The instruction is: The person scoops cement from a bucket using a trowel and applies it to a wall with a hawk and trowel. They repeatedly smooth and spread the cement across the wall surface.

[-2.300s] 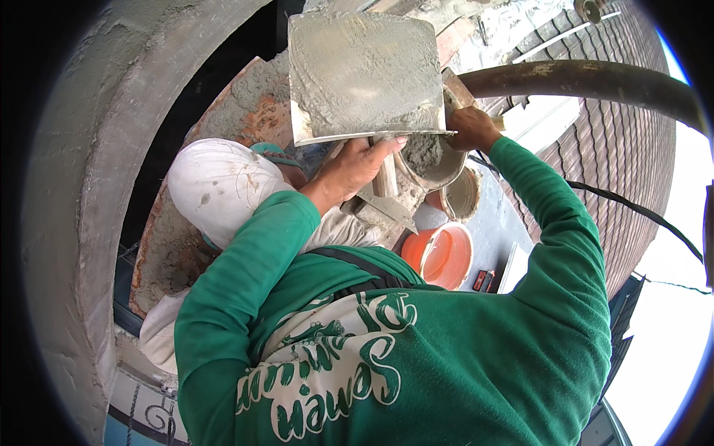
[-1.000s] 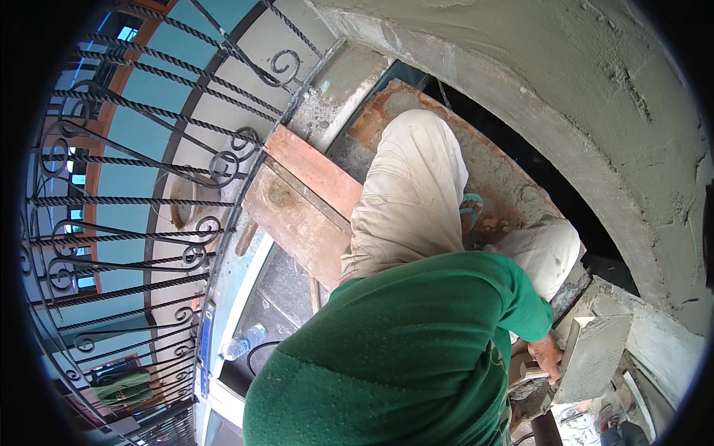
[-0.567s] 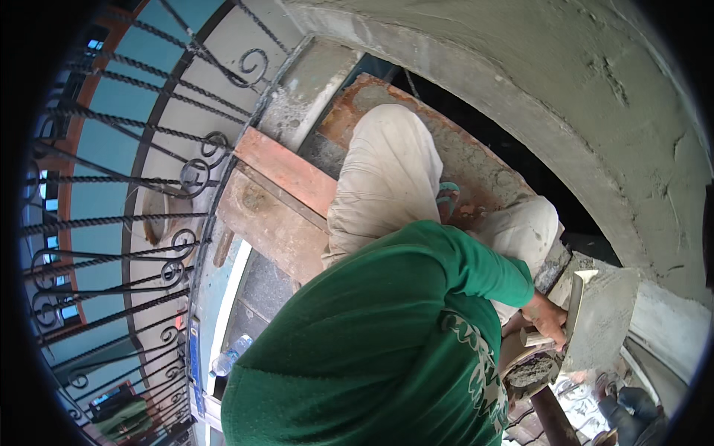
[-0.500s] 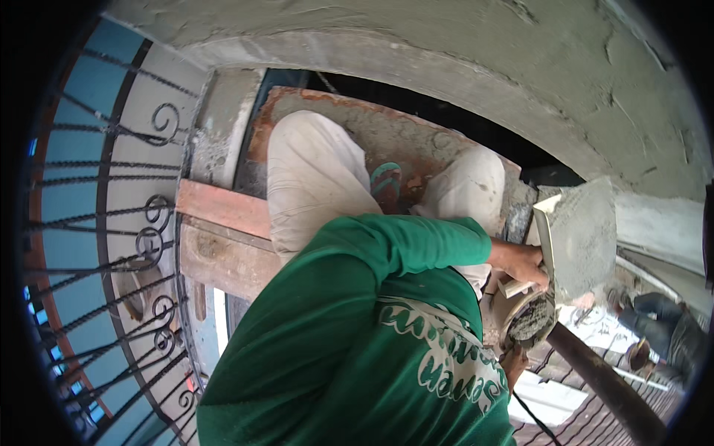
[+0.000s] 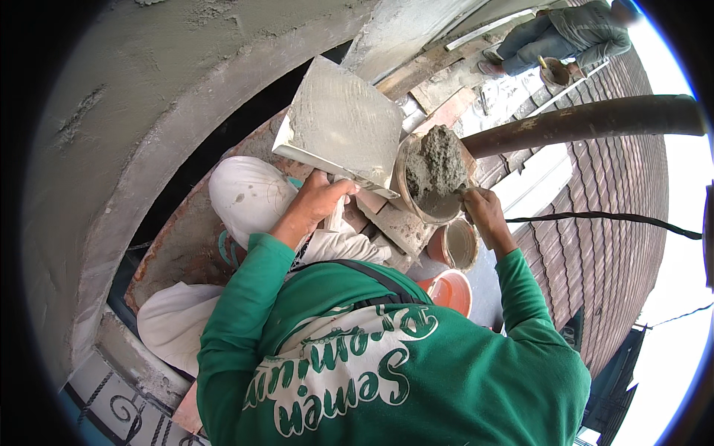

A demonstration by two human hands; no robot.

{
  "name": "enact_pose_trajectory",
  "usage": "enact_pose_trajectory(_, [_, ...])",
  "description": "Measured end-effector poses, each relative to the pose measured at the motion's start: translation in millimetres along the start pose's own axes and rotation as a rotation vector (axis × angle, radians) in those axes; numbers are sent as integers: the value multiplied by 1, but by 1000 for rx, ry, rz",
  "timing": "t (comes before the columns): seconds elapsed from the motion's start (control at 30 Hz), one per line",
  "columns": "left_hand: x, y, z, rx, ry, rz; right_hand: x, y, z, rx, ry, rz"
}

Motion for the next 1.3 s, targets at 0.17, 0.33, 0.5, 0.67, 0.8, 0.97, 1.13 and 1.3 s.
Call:
enact_pose_trajectory(0.17, [3, 7, 12, -57, -109, 121, -2, 19, 61, -312, -286, -106])
enact_pose_trajectory(0.33, [7, 11, 19, -79, -37, 230, -25, 86, 107, -536, -630, -377])
enact_pose_trajectory(0.5, [-7, 6, 20, -217, -236, 174, -52, 86, 112, -421, -592, -287])
enact_pose_trajectory(0.67, [-3, -2, 17, -143, -73, 105, -49, 9, 90, -527, -564, -552])
enact_pose_trajectory(0.8, [-12, -12, 27, -23, -99, 80, -9, -41, 34, -951, -158, -468])
enact_pose_trajectory(0.97, [-13, -8, 18, -51, -92, 34, 50, -48, -4, -1201, -64, -264])
enact_pose_trajectory(1.13, [-11, -6, 16, -41, -138, 14, 97, -21, -25, -1348, -250, -162])
enact_pose_trajectory(1.3, [-13, -14, 29, -47, -144, 11, 129, 11, -39, -1273, -430, -90])
Point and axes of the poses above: each hand's wrist, its own x-axis towards the middle knuckle, its own y-axis out of the palm, z = x × y, the point moved 5 cm from there along x, towards the middle knuckle, and after that the axes turned 9 degrees about z, right-handed, at the moved point
